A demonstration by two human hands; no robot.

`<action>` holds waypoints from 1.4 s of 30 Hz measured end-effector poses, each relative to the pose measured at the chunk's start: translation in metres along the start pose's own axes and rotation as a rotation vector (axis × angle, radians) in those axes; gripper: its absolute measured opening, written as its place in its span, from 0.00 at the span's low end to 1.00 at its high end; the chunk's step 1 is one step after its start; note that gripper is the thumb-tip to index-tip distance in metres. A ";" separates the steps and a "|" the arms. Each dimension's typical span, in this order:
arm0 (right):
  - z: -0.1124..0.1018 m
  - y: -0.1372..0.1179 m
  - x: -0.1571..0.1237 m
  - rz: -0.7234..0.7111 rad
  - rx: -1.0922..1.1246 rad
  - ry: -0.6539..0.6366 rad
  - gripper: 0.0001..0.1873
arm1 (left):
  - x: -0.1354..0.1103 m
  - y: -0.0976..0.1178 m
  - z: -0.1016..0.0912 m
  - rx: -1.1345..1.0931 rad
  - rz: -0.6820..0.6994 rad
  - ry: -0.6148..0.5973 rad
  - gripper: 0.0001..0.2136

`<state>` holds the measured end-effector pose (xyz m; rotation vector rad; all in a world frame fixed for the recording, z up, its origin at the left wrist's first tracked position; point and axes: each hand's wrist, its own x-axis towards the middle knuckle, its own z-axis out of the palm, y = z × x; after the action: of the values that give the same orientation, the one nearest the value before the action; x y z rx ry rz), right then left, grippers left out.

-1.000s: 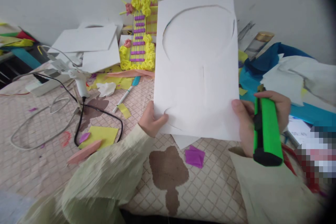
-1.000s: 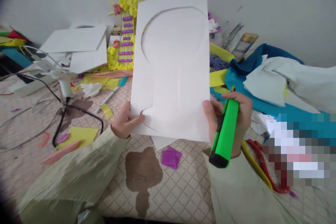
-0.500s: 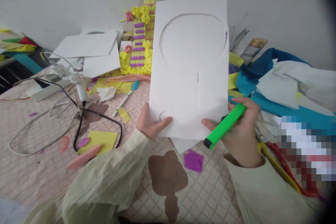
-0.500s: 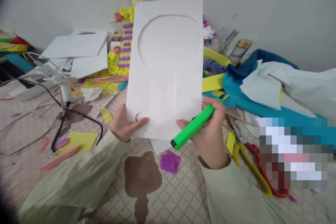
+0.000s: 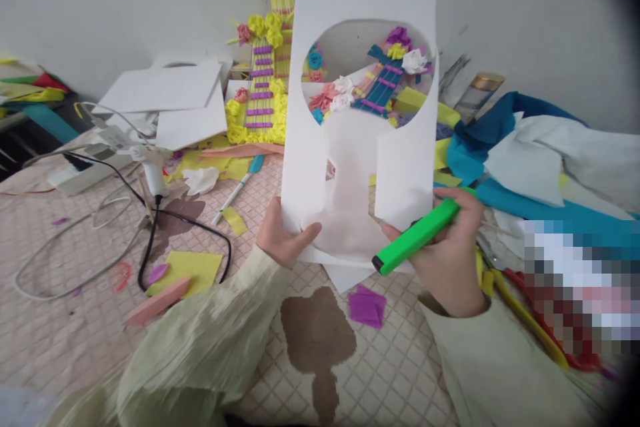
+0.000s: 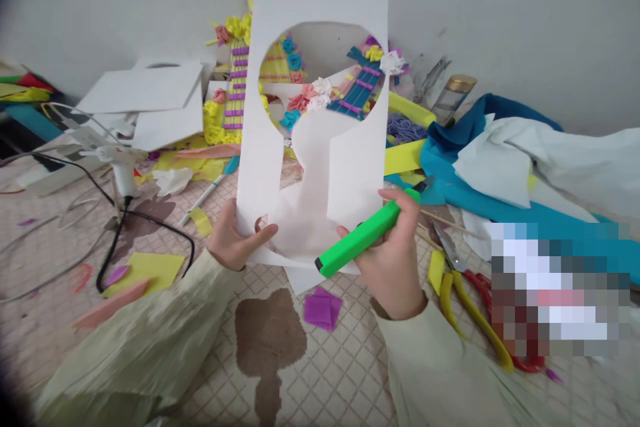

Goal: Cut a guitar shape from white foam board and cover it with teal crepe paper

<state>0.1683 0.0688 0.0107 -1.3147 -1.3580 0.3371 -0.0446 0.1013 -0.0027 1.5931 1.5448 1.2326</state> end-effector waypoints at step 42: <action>-0.030 0.006 0.034 0.316 0.496 -0.037 0.32 | -0.019 0.002 -0.019 -0.755 -0.186 -0.524 0.23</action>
<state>0.2059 0.0837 0.0320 -1.0984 -1.0036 0.8600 -0.0590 0.0791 0.0021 1.1072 0.7400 1.0073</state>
